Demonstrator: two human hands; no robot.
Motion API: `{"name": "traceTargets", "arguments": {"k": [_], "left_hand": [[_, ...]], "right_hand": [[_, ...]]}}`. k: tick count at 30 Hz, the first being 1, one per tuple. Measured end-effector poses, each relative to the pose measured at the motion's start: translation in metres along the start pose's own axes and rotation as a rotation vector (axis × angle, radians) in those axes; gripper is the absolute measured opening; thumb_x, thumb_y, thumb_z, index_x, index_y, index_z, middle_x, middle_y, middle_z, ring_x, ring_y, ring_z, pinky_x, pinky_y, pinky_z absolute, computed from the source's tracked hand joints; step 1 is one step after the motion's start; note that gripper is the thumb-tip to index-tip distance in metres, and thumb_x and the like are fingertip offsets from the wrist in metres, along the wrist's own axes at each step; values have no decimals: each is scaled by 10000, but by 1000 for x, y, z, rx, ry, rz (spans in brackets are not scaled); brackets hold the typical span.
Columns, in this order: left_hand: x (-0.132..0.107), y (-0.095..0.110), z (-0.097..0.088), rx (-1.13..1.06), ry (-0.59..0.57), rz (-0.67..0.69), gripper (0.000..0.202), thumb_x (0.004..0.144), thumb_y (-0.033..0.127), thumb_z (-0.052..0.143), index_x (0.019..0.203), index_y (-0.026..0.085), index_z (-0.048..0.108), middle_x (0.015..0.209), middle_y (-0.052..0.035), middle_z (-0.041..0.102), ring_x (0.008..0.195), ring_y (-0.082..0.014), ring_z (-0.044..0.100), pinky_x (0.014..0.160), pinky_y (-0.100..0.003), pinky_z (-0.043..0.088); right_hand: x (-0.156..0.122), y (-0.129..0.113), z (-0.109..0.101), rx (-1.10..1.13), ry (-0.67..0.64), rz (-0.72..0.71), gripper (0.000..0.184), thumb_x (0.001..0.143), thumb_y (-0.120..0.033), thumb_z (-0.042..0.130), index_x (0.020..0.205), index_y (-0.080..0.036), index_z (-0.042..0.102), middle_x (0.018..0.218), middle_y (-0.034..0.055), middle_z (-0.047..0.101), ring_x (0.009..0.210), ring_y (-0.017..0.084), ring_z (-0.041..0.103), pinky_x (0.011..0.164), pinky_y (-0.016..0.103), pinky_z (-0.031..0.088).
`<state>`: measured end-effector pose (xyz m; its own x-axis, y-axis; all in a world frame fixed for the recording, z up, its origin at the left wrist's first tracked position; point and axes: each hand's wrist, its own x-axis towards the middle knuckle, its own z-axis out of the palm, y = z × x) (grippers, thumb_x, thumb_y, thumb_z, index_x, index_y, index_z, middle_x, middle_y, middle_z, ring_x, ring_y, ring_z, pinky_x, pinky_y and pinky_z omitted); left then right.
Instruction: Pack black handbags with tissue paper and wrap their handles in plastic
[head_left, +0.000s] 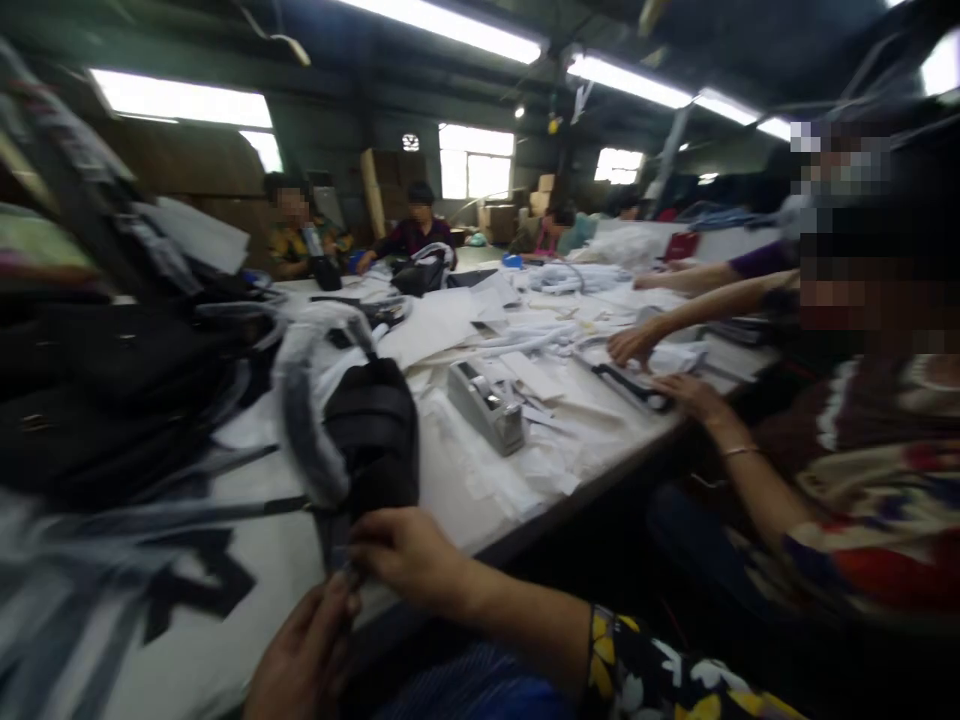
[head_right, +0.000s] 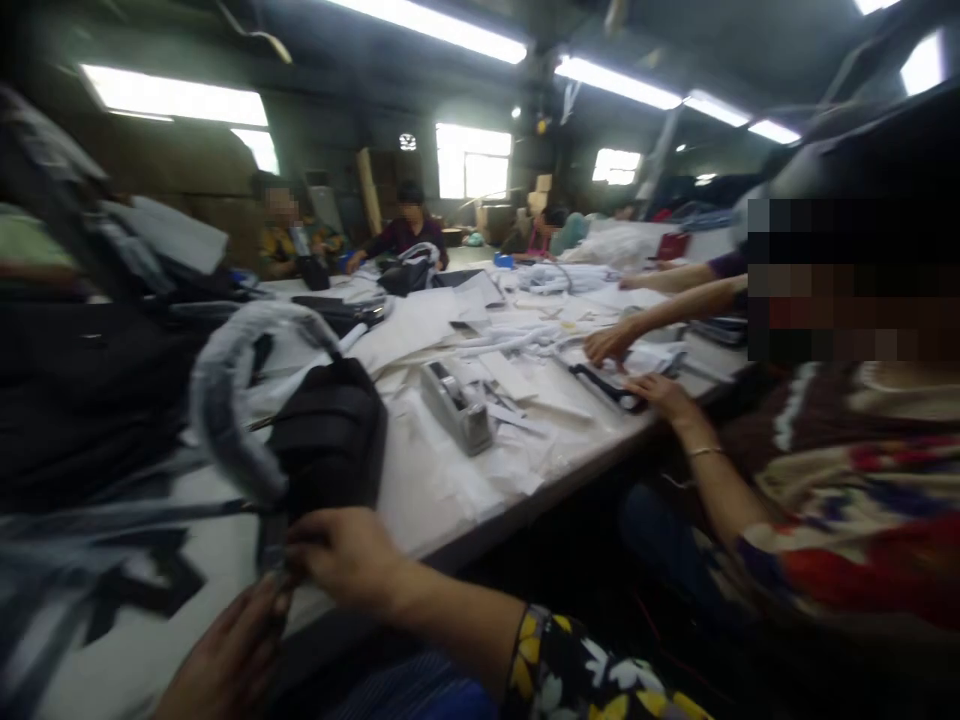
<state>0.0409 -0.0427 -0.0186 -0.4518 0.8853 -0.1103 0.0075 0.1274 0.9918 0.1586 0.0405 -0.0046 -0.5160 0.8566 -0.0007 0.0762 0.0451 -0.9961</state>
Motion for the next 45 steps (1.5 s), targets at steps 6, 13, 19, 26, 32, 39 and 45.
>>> {"name": "traceTargets", "arguments": {"k": [6,13,19,26,32,39,45], "left_hand": [[-12,18,0,-385,-133,-284,497,670,561,812,878,149,629,703,64,501,437,9,196,372,-140,126],[-17,16,9,-417,-197,-297,446,730,536,781,846,146,599,710,51,520,429,11,183,373,-152,114],[-15,12,10,-449,-138,-255,423,760,544,751,796,155,589,625,72,426,441,-10,151,377,-162,104],[-17,9,14,-414,-36,-162,360,809,516,717,859,169,632,534,97,328,453,-47,245,418,-157,210],[-18,7,15,-200,76,57,299,865,477,662,848,180,677,798,-16,657,818,-163,592,807,-249,445],[-18,7,16,-164,65,102,336,861,516,647,874,181,673,818,-42,659,845,-204,586,788,-276,440],[-14,0,13,-140,111,1,459,761,638,693,752,183,632,647,3,565,599,-140,483,522,-225,348]], "right_hand": [[-1,-17,0,60,-14,-69,116,826,-207,609,816,-152,711,706,7,683,674,139,640,652,226,503],[1,-15,1,81,-41,-11,179,772,-276,677,797,-117,755,734,51,731,676,163,654,625,246,502],[-1,-19,-16,54,-271,-59,258,827,-219,599,1011,-151,766,931,53,754,932,205,684,932,360,510],[-14,-32,-26,263,-500,38,454,836,-310,709,1266,-178,646,1196,83,693,1173,218,624,1054,361,458],[-34,-30,-16,-468,112,-366,203,930,-313,611,1041,-182,717,945,92,743,876,221,696,839,344,556],[-5,-54,-12,-922,-128,-651,552,893,-133,570,1434,-217,497,1331,103,640,1072,229,690,815,272,563],[20,-51,-14,-797,-201,-705,154,875,-169,667,981,-234,757,834,-12,776,778,147,738,693,181,536]]}}
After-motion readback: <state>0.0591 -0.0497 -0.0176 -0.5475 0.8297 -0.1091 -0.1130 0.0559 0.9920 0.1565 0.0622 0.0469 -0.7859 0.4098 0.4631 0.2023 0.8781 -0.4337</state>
